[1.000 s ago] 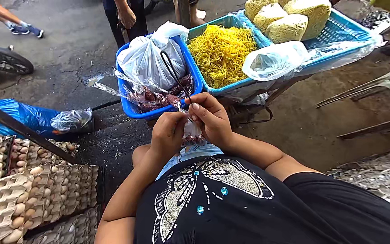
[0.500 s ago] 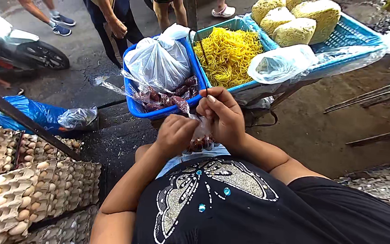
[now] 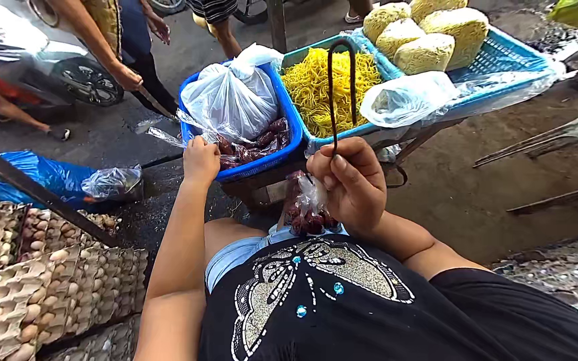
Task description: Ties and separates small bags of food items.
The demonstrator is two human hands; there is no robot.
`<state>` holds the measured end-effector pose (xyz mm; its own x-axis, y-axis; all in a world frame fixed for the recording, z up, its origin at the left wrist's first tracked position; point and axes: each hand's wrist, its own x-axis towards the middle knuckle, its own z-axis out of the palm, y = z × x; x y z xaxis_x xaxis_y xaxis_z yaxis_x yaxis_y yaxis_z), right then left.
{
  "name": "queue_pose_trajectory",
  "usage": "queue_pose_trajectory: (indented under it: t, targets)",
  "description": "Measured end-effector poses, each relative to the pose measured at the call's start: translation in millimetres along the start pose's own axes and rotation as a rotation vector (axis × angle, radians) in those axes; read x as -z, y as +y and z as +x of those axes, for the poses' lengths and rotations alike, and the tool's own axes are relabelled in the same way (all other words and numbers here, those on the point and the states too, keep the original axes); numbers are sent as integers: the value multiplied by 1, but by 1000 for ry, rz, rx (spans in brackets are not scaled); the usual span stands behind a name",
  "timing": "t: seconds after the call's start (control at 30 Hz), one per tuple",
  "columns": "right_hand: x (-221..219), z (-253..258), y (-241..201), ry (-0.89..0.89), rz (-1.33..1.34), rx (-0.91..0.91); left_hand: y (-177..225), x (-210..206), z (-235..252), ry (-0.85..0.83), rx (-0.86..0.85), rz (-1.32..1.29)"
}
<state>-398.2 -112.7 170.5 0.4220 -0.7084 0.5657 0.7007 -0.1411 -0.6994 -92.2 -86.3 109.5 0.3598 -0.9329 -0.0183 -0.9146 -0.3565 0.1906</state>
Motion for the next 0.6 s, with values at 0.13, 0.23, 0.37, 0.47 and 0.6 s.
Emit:
queue_pose_trajectory:
  t: [0.13, 0.23, 0.37, 0.47, 0.6]
  targets:
    - [-1, -2, 7, 11, -30, -59, 20, 7, -27, 165, -252, -338]
    - [-5, 0, 18, -17, -25, -116, 52, 19, -57, 230, -303, -512]
    - [-9, 3, 35, -33, -40, -158, 80, 16, -80, 346, -353, -779]
    - [-12, 4, 42, -15, -70, -188, 96, 19, -94, 291, -303, -984]
    - [-13, 5, 43, 3, -101, -219, 104, 21, -105, 206, -276, -1056]
